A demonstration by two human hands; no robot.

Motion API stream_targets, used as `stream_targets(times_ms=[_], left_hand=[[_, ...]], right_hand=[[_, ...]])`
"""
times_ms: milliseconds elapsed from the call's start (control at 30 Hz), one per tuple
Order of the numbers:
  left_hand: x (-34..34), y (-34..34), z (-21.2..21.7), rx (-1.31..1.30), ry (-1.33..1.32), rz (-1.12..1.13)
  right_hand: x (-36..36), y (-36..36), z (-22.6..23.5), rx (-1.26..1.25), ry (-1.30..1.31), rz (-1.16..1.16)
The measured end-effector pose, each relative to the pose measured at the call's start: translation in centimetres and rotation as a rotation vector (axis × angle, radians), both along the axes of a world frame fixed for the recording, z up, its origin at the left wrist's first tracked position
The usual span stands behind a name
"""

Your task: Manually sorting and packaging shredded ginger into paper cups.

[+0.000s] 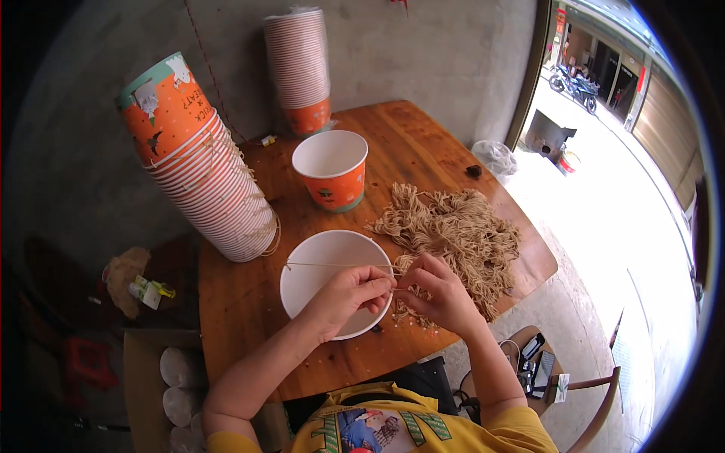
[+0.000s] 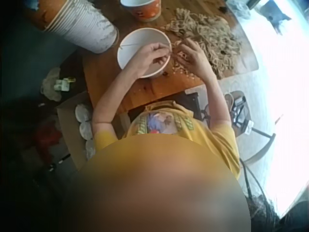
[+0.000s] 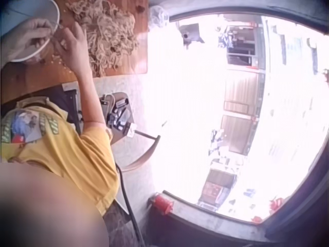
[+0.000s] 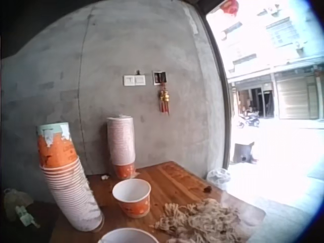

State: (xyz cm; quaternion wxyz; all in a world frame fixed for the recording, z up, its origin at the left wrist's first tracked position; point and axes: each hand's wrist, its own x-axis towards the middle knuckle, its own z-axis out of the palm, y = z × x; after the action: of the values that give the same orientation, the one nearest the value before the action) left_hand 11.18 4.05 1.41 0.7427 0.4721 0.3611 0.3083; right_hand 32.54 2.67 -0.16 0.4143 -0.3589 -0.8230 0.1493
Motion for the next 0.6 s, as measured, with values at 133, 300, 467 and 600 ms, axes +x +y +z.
stream_targets(times_ms=[133,300,467,600], left_hand=[[0.1,0.0,0.1,-0.009,0.003,0.007],[0.1,0.1,0.1,-0.017,0.002,0.016],[0.0,0.0,0.1,-0.014,-0.004,0.001],[0.0,0.0,0.1,-0.019,0.007,0.006]], right_hand=[[-0.6,-0.8,0.4,-0.105,0.100,0.015],[-1.0,-1.0,1.2,-0.030,0.080,-0.038],[-0.9,-0.7,0.5,-0.028,0.063,-0.084],[-1.0,-0.8,0.5,-0.030,0.081,-0.073]])
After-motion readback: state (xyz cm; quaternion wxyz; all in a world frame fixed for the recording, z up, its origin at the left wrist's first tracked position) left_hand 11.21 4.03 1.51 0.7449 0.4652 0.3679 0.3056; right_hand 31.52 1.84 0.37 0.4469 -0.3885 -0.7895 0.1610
